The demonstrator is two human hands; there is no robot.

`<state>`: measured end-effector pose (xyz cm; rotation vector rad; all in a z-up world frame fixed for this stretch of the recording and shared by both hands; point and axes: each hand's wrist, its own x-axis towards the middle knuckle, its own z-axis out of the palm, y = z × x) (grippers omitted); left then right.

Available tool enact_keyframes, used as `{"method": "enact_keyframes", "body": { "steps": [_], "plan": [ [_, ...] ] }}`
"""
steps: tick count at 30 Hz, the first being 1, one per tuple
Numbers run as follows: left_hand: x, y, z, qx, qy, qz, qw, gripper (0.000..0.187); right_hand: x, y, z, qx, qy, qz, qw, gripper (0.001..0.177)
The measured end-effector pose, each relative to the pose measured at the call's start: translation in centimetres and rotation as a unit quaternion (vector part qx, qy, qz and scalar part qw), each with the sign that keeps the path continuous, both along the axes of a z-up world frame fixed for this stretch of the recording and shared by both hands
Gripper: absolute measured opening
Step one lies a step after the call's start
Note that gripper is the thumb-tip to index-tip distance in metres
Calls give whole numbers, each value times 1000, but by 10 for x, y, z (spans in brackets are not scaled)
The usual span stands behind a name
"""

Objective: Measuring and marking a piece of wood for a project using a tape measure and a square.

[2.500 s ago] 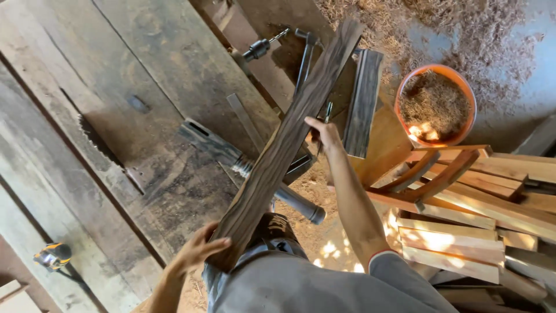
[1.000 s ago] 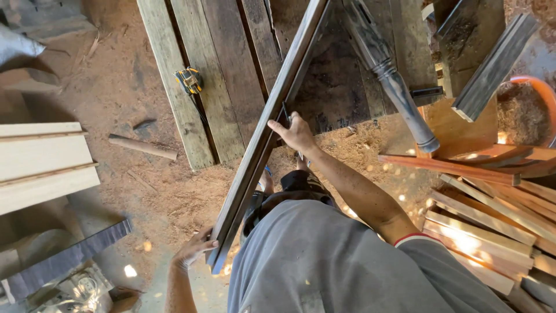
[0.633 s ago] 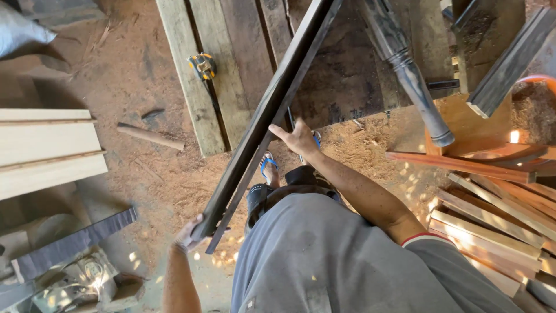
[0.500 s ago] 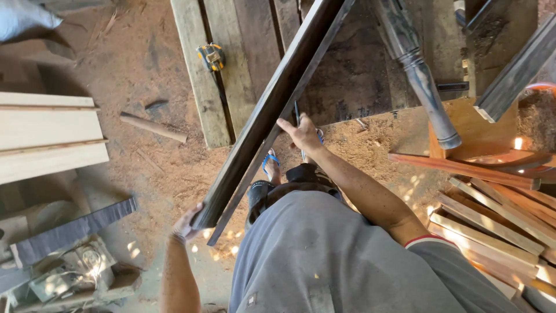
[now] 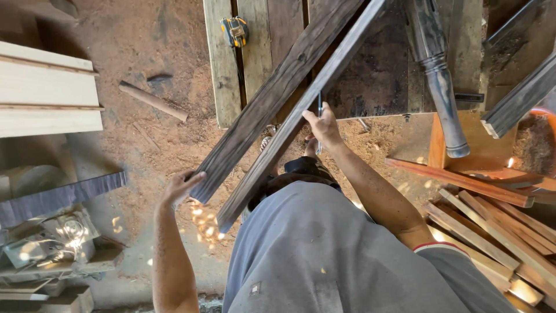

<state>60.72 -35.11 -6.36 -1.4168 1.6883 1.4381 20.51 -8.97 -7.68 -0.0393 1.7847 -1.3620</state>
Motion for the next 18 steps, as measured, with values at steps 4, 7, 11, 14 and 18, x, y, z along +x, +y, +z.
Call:
{"method": "enact_keyframes", "body": {
  "steps": [4,7,11,14,18],
  "plan": [
    [-5,-4,18,-63,3,26,998,64,-1,7,6,49,0,-24,998,92],
    [-3,6,9,-190,39,68,979,57,-2,10,7,91,7,-25,995,107],
    [-30,42,7,-393,141,91,904,43,0,14,-2,78,22,-44,996,111],
    [-67,61,40,-464,199,-15,863,42,2,11,4,68,31,-56,996,92],
    [-84,54,33,-613,128,-168,761,73,6,17,0,77,63,-32,994,46]
  ]
}}
